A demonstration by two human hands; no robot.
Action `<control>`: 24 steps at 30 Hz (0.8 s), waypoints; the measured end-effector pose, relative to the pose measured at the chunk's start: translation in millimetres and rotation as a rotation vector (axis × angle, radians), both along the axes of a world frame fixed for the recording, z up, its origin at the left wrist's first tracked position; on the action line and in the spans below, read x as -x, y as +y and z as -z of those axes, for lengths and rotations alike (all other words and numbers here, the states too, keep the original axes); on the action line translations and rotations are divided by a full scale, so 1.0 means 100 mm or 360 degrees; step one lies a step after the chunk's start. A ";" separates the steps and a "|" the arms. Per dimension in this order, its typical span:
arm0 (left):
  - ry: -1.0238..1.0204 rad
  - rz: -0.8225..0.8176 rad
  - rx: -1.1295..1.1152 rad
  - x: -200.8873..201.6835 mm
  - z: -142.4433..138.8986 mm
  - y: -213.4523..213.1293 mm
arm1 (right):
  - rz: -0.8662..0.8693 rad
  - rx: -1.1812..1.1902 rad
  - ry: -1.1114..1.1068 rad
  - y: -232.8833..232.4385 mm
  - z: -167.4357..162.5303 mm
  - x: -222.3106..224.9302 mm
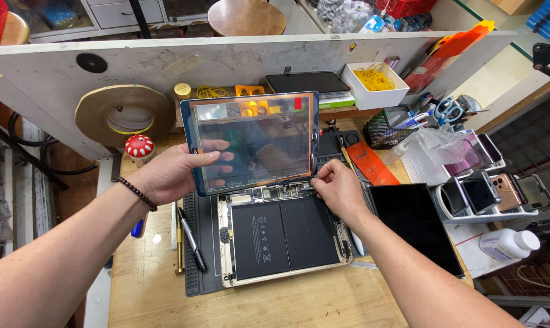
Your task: The person works on an opened tablet at a repair bench, using a pry tool to work along the edge of the device and manipulate internal components. They then lift the detached screen assembly, peel a protective film from it, and hold it above the body while reconnecting components inside the frame.
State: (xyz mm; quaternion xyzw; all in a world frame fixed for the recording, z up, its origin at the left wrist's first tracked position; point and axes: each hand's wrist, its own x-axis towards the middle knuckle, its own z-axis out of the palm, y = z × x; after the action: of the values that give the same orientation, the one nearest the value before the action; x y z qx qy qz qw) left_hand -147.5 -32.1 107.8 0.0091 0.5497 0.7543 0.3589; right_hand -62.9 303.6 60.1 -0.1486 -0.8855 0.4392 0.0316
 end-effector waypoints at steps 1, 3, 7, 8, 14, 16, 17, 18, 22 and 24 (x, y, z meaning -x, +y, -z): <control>-0.0001 0.0000 -0.0005 0.00 0.00 0.00 | -0.0005 0.0032 0.0008 0.00 0.00 0.00; -0.0004 -0.0002 -0.0012 0.00 -0.01 0.00 | -0.0016 0.0095 0.0024 0.02 0.01 0.01; -0.0012 -0.0015 -0.0003 -0.02 -0.04 -0.03 | -0.0043 0.0216 0.0044 0.07 0.05 0.03; -0.0012 -0.0019 0.0003 -0.02 -0.06 -0.03 | -0.0043 0.0236 0.0031 0.09 0.05 0.04; -0.0003 -0.0022 0.0047 -0.04 -0.14 -0.05 | -0.0081 0.0317 0.0028 0.14 0.03 0.06; 0.0005 -0.0019 0.0045 -0.05 -0.14 -0.04 | -0.0044 0.0255 -0.0011 0.17 0.00 0.07; 0.0010 -0.0020 0.0045 -0.05 -0.14 -0.04 | -0.0041 0.0261 -0.0012 0.17 -0.01 0.07; 0.0010 -0.0019 0.0057 -0.05 -0.15 -0.04 | -0.0041 0.0268 -0.0012 0.17 -0.02 0.07; 0.0018 -0.0008 0.0057 -0.05 -0.14 0.01 | -0.0050 0.0215 0.0009 0.21 -0.06 0.07; 0.0023 -0.0006 0.0042 -0.06 -0.14 0.01 | -0.0063 0.0219 0.0042 0.21 -0.07 0.07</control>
State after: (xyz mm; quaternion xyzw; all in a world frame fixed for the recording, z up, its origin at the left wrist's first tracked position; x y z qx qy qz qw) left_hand -142.0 -30.9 122.2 0.0087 0.5621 0.7476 0.3537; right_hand -70.0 324.8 67.3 -0.1271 -0.8554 0.5015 0.0244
